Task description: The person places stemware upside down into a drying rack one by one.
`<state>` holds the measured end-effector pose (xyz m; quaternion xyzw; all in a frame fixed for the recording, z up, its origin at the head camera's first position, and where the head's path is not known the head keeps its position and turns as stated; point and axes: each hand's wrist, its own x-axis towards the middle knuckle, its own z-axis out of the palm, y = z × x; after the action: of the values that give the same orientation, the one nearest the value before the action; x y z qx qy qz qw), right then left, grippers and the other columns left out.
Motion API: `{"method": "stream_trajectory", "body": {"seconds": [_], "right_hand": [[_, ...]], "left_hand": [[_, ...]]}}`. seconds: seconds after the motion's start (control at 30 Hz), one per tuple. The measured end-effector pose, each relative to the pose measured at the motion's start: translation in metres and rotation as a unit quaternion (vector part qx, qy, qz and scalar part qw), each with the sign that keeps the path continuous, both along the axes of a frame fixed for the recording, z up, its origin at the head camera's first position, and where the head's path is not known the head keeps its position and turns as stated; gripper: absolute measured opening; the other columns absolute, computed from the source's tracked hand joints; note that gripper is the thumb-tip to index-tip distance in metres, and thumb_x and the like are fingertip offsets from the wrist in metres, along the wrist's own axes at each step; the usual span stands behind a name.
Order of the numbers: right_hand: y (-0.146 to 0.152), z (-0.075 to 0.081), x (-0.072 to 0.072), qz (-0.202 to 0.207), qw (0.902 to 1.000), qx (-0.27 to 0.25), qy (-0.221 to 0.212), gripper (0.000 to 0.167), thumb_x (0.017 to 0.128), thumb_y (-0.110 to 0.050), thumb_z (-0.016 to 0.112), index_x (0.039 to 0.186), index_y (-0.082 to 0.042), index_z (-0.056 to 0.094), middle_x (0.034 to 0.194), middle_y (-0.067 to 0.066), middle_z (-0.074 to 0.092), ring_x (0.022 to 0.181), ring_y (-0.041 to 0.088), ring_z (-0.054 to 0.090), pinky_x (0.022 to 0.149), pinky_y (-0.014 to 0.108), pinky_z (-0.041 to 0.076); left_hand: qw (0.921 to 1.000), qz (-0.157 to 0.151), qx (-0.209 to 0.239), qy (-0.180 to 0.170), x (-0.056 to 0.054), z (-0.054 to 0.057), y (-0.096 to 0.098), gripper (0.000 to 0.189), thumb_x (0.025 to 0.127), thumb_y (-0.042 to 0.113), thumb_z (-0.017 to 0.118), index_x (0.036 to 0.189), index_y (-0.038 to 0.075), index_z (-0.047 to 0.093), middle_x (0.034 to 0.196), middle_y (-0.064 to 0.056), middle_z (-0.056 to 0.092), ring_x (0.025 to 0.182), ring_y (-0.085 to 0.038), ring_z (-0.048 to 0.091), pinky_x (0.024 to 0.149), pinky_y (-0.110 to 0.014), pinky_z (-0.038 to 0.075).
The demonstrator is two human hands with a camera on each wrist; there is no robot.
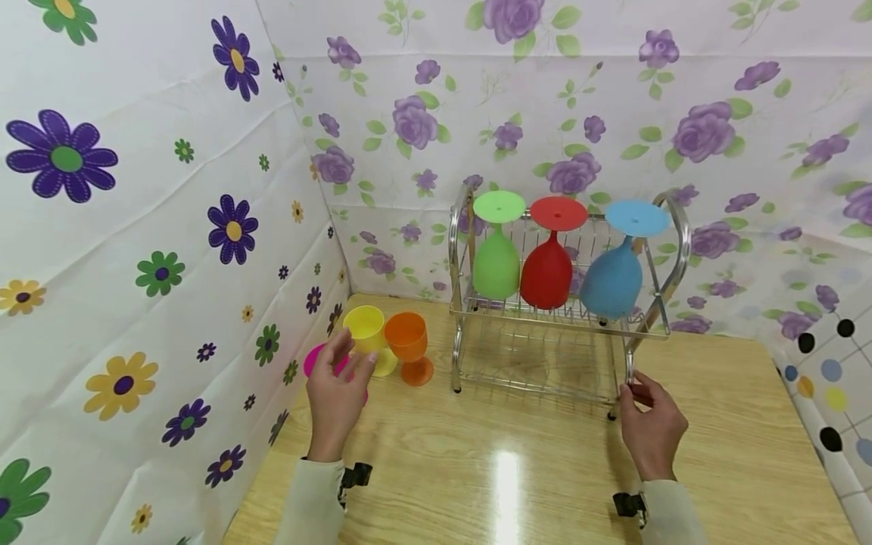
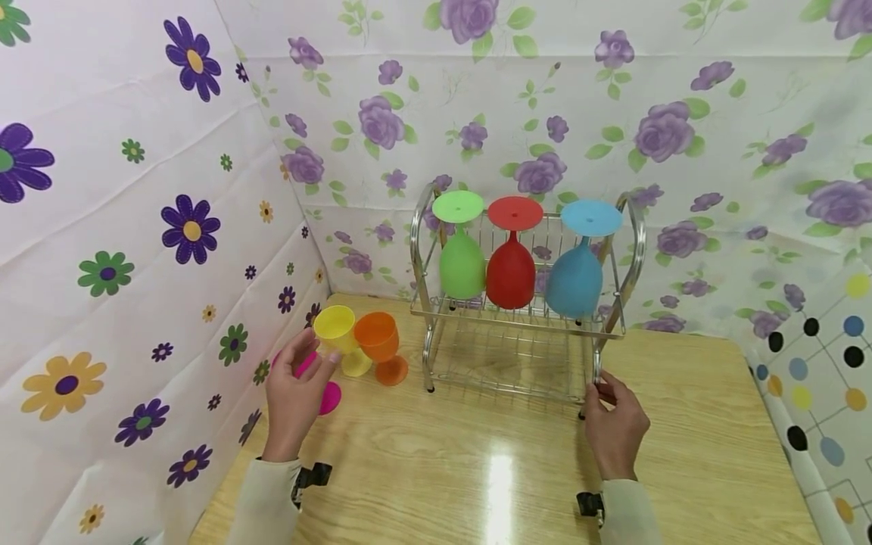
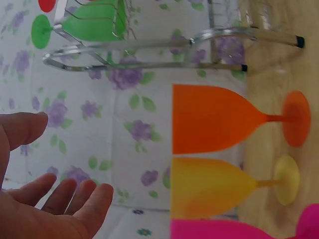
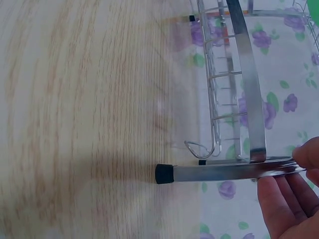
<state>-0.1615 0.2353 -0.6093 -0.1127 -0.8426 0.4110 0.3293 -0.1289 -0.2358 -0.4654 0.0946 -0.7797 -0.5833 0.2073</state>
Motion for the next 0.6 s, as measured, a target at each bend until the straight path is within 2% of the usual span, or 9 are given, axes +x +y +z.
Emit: {"method": "stream_trajectory", "body": {"seconds": [0.07, 0.13, 0.37, 0.47, 0.6], "right_hand": [[0.0, 0.0, 0.0, 0.001, 1.0, 0.001, 0.0, 0.035, 0.096, -0.013, 0.078, 0.131, -0.011, 0.075, 0.104, 0.013, 0.081, 0.09, 0.025, 0.074, 0.071, -0.006, 0.039], [0.0, 0.0, 0.0, 0.001, 1.0, 0.001, 0.001, 0.035, 0.096, -0.013, 0.077, 0.131, -0.011, 0.075, 0.104, 0.013, 0.081, 0.089, 0.023, 0.074, 0.071, -0.006, 0.039], [0.0, -0.001, 0.0, 0.001, 1.0, -0.003, 0.004, 0.035, 0.096, -0.013, 0.077, 0.131, -0.011, 0.075, 0.103, 0.013, 0.08, 0.087, 0.002, 0.068, 0.071, -0.005, 0.041], [0.0, -0.003, 0.0, 0.0, 1.0, -0.003, 0.004, 0.035, 0.096, -0.013, 0.077, 0.131, -0.011, 0.075, 0.103, 0.013, 0.08, 0.086, 0.008, 0.069, 0.071, -0.004, 0.043], [0.0, -0.003, 0.001, -0.001, 1.0, -0.003, 0.004, 0.035, 0.096, -0.013, 0.077, 0.131, -0.011, 0.075, 0.103, 0.013, 0.08, 0.087, 0.018, 0.072, 0.072, -0.004, 0.044]], "left_hand": [[0.9999, 0.012, -0.002, -0.003, 0.003, -0.007, -0.006, 0.065, 0.095, 0.027, 0.082, 0.153, 0.012, 0.054, 0.152, -0.009, 0.057, 0.141, -0.025, 0.055, 0.111, -0.037, 0.051], [0.9997, 0.024, -0.005, -0.008, 0.005, -0.013, -0.011, 0.065, 0.096, 0.027, 0.081, 0.153, 0.012, 0.054, 0.152, -0.009, 0.057, 0.141, -0.026, 0.055, 0.11, -0.036, 0.051], [0.9966, 0.079, -0.017, -0.016, 0.014, -0.026, -0.022, 0.065, 0.095, 0.027, 0.081, 0.152, 0.008, 0.055, 0.151, -0.013, 0.058, 0.142, -0.031, 0.054, 0.112, -0.047, 0.051], [0.9944, 0.104, -0.019, -0.013, 0.017, -0.033, -0.026, 0.069, 0.095, 0.029, 0.081, 0.155, 0.008, 0.051, 0.153, -0.013, 0.055, 0.144, -0.033, 0.052, 0.116, -0.051, 0.048], [0.9885, 0.15, -0.017, 0.006, 0.015, -0.049, -0.034, 0.073, 0.095, 0.033, 0.082, 0.156, 0.01, 0.05, 0.154, -0.012, 0.053, 0.144, -0.03, 0.05, 0.117, -0.051, 0.047]]}}
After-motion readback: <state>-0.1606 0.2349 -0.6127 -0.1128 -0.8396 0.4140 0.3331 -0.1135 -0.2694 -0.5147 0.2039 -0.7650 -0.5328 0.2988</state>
